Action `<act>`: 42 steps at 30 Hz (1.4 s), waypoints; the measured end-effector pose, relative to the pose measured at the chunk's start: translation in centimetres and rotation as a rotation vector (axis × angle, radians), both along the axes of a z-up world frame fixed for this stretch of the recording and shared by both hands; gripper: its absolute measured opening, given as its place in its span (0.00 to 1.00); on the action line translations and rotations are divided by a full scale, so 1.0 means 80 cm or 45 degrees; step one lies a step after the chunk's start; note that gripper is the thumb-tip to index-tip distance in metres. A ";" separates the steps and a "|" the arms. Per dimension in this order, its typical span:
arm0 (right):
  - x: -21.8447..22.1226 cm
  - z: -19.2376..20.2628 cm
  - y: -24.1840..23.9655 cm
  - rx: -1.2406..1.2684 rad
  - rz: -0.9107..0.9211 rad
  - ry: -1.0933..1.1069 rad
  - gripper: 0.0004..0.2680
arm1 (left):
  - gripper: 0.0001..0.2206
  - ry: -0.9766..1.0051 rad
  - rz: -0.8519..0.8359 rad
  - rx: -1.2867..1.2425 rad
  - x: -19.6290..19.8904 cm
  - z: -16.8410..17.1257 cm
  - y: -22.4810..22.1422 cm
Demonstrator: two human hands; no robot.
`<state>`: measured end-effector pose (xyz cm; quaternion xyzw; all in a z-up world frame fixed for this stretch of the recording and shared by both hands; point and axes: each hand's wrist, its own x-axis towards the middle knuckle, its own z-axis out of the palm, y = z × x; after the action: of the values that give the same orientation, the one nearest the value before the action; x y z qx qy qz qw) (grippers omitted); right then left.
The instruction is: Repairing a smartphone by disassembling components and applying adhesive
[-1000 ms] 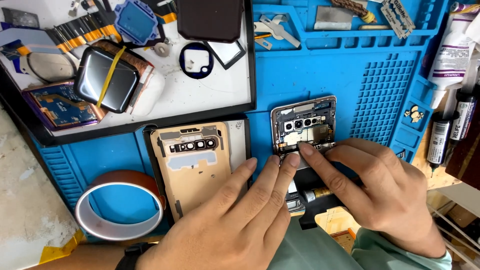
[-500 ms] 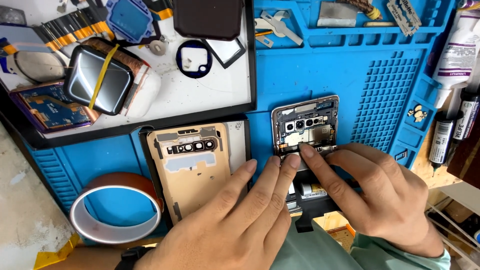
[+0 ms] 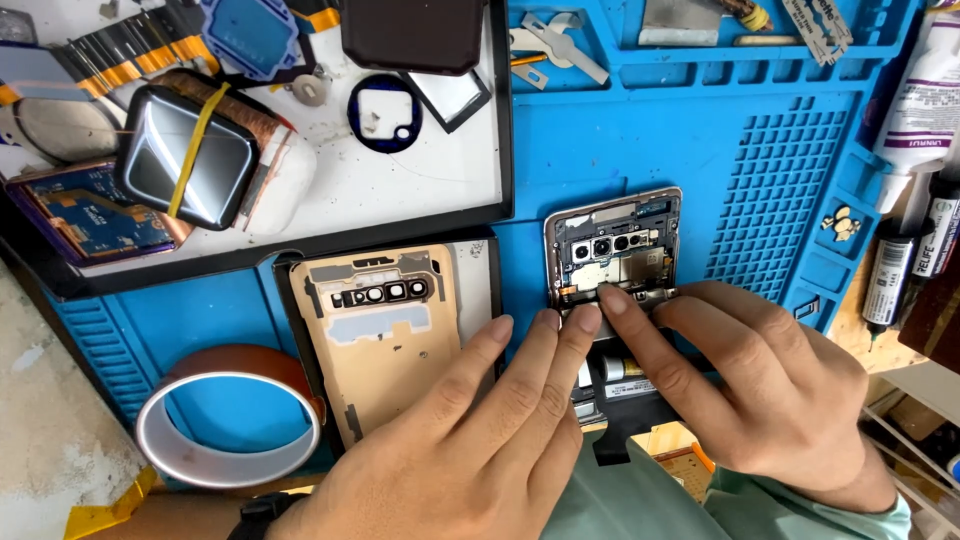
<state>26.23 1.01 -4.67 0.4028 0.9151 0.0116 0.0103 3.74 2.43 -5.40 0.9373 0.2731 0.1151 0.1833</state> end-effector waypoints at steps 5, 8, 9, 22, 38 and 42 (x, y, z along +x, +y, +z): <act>0.002 -0.007 -0.004 0.017 -0.018 0.037 0.08 | 0.14 0.008 -0.001 0.001 0.000 0.001 0.000; 0.000 -0.005 -0.004 -0.028 -0.064 0.064 0.08 | 0.15 0.006 0.003 0.022 0.000 0.002 0.000; -0.001 -0.004 -0.003 -0.058 -0.079 0.084 0.08 | 0.15 0.021 -0.001 0.031 0.000 0.002 0.000; -0.005 -0.005 0.000 -0.084 -0.116 0.188 0.08 | 0.15 0.013 -0.015 -0.009 0.000 0.002 0.002; -0.002 -0.007 -0.004 -0.093 -0.139 0.194 0.09 | 0.14 -0.003 -0.015 -0.026 0.000 0.003 0.002; 0.001 -0.008 -0.007 -0.123 -0.149 0.171 0.09 | 0.14 -0.014 -0.009 -0.023 -0.001 0.002 0.001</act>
<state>26.28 0.43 -5.32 0.4544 0.8882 -0.0602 -0.0311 3.68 2.50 -5.25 0.9359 0.2699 0.1171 0.1936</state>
